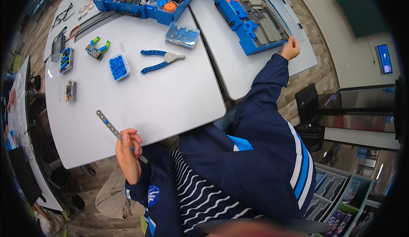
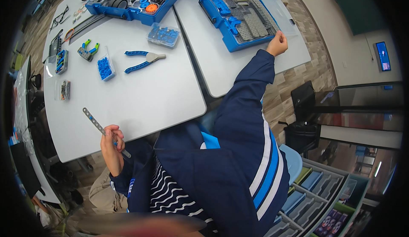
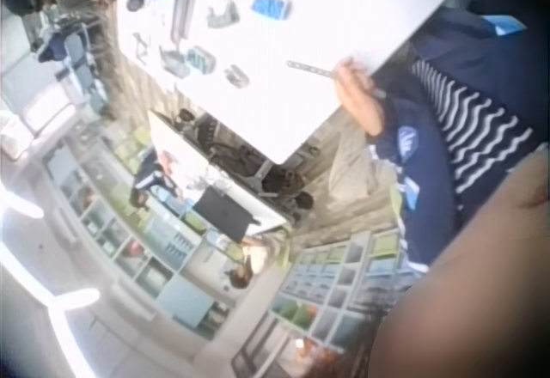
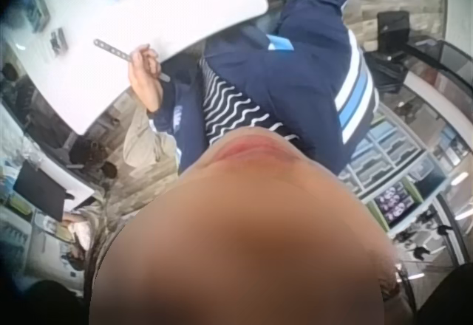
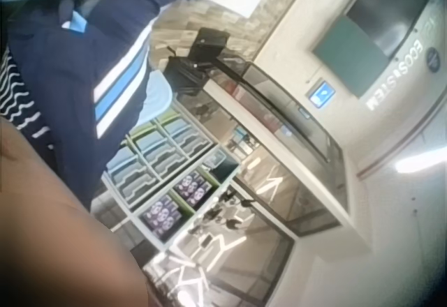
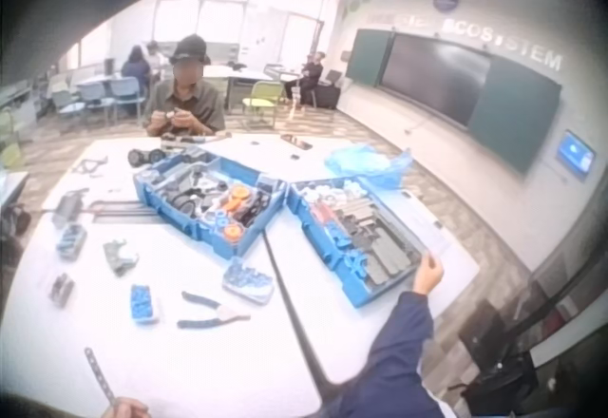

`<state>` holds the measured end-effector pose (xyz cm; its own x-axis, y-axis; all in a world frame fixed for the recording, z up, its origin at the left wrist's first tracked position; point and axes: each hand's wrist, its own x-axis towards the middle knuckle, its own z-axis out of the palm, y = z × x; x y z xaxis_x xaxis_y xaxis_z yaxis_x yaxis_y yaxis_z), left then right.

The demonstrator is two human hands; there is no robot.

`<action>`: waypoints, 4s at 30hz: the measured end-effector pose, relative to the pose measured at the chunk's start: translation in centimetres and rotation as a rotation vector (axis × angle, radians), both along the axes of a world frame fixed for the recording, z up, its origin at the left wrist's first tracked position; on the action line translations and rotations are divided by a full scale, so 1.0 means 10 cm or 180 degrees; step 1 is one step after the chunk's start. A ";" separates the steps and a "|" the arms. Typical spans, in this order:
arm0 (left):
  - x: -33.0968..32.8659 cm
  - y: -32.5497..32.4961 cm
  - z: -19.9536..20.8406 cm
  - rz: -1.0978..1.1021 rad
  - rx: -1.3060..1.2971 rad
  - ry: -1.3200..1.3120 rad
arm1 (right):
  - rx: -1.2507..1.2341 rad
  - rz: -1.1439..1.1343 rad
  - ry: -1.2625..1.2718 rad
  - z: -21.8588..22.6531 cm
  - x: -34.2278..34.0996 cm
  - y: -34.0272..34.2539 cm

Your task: The person uses pliers to cut a perforated metal strip, then handles small fasteners and blue plastic components on a white table. They repeatedly pick up and place parts from a blue kit, aligning and joining pieces by hand.

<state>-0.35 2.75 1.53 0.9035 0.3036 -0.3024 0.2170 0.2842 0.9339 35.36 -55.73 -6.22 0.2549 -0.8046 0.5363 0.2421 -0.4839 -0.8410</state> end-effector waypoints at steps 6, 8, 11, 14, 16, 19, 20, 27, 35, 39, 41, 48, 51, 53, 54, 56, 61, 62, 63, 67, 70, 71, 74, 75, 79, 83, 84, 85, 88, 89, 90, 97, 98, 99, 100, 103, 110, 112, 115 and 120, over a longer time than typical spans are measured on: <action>0.00 0.00 -0.02 -0.0015 0.0008 0.0017 | 0.0406 0.0053 -0.0435 0.03 -0.03 0.00; 0.00 0.00 -0.03 0.0001 -0.0054 0.0005 | 0.0461 -0.0075 -0.0428 0.04 -0.07 0.02; 0.01 0.01 -0.05 -0.0060 -0.0042 0.0001 | 0.0369 -0.0245 -0.0342 0.03 -0.11 0.03; 0.01 0.00 -0.06 -0.0071 -0.0037 -0.0004 | 0.0158 -0.0213 -0.0153 0.00 -0.12 0.02; 0.01 0.00 -0.07 -0.0082 -0.0043 0.0024 | -0.0048 -0.0163 -0.0015 -0.03 -0.12 0.01; 0.01 0.00 -0.08 -0.0083 -0.0048 0.0040 | 0.0090 -0.0019 0.0016 -0.05 -0.09 -0.01; 0.01 0.00 -0.08 -0.0073 -0.0039 0.0040 | 0.0087 0.0048 -0.0061 -0.05 -0.09 0.00; 0.01 -0.01 -0.08 -0.0089 -0.0029 0.0047 | -0.0289 -0.0151 0.0145 0.04 -0.22 0.25; 0.01 -0.03 -0.09 -0.0064 0.0037 0.0023 | -0.0569 -0.0207 0.0381 0.14 -0.42 0.56; 0.03 -0.04 -0.10 -0.0086 0.0051 0.0058 | -0.1091 -0.0301 0.0428 0.20 -0.46 0.64; 0.03 -0.04 -0.10 -0.0102 0.0068 0.0066 | -0.1250 -0.0281 0.0395 0.23 -0.47 0.66; 0.03 -0.04 -0.13 -0.0144 0.0044 0.0025 | -0.0450 0.0006 0.0089 0.13 -0.39 0.47; 0.01 -0.02 -0.14 -0.0091 0.0006 -0.0011 | 0.0534 0.0515 -0.0522 0.17 -0.41 0.38; 0.02 -0.04 -0.13 -0.0001 -0.0044 -0.0103 | 0.1152 0.1188 -0.0983 0.29 -0.50 0.50; 0.03 -0.06 -0.11 0.0133 -0.0074 -0.0193 | 0.1418 0.1667 -0.1206 0.39 -0.59 0.62; 0.08 -0.12 -0.06 0.0504 -0.0119 -0.0366 | 0.1825 0.2427 -0.1179 0.62 -0.81 1.05; 0.21 -0.36 0.06 0.0229 -0.0191 -0.1727 | 0.0951 0.5571 0.1382 0.88 -1.42 2.67; 0.22 -0.38 0.07 0.0415 -0.0421 -0.1672 | 0.0693 0.6079 0.1402 0.95 -1.48 2.86; 0.23 -0.40 0.07 0.0364 -0.0306 -0.1874 | 0.0269 0.6535 0.1680 1.01 -1.52 2.99; 0.15 -0.37 0.02 0.1015 -0.0184 -0.1709 | -0.1294 0.5769 0.1041 1.21 -1.32 2.99; 0.08 -0.31 -0.02 0.1217 -0.0104 -0.1729 | -0.1872 0.3118 0.0764 1.36 -0.67 2.27; 0.07 -0.28 -0.02 0.1246 -0.0096 -0.1721 | -0.1615 0.1967 0.0693 1.34 -0.44 2.00; 0.08 -0.24 -0.01 0.1216 -0.0117 -0.1726 | -0.2250 -0.0892 0.2522 1.08 0.08 1.30; 0.09 -0.23 0.00 0.1241 -0.0157 -0.1729 | -0.2270 -0.0911 0.2548 0.95 0.19 1.15; 0.11 -0.26 0.00 0.1154 -0.0178 -0.1587 | -0.1930 -0.0626 0.2926 0.68 0.33 0.92; 0.12 -0.27 -0.01 0.1254 -0.0168 -0.1427 | -0.2334 -0.0893 0.1628 0.96 0.15 1.07; 0.13 -0.27 -0.02 0.1356 -0.0136 -0.1372 | -0.2413 -0.0961 0.1212 1.07 0.10 1.17; 0.14 -0.27 -0.02 0.1370 -0.0184 -0.1370 | -0.2384 -0.0466 0.0888 1.16 0.04 1.29; 0.15 -0.26 -0.04 0.1341 -0.0258 -0.1324 | -0.1931 0.1167 0.0497 1.11 -0.23 1.87; 0.15 -0.25 -0.04 0.1282 -0.0238 -0.1297 | -0.1860 0.1849 0.0368 1.00 -0.30 2.11; 0.15 -0.25 -0.04 0.1270 -0.0240 -0.1277 | -0.1562 0.2325 0.0691 0.86 -0.37 2.34; 0.15 -0.27 -0.03 0.1175 -0.0171 -0.1185 | -0.1483 0.2136 0.1745 0.22 -0.46 2.77; 0.16 -0.29 -0.04 0.1113 -0.0190 -0.1196 | -0.1538 0.1989 0.1877 0.19 -0.45 2.72; 0.18 -0.30 -0.05 0.1106 -0.0250 -0.1210 | -0.1607 0.1880 0.1862 0.17 -0.44 2.67; 0.19 -0.32 -0.06 0.1101 -0.0220 -0.1178 | -0.1651 0.1797 0.1922 0.16 -0.44 2.64; 0.20 -0.36 -0.07 0.1160 -0.0197 -0.1107 | -0.2020 0.1539 0.2048 0.16 -0.46 2.63; 0.26 -0.44 0.07 0.0922 -0.0086 -0.0811 | -0.2105 0.2909 0.0393 0.62 -0.69 3.03; 0.30 -0.50 0.08 0.0954 -0.0060 -0.0729 | -0.0775 0.4787 0.0635 0.68 -0.96 3.25; 0.39 -0.59 0.10 0.1049 0.0022 -0.0618 | -0.1727 0.5482 -0.0117 0.68 -1.18 3.50; 0.71 -0.72 0.15 0.0853 0.0032 -0.0617 | -0.3089 0.5480 -0.0335 0.57 -1.16 3.39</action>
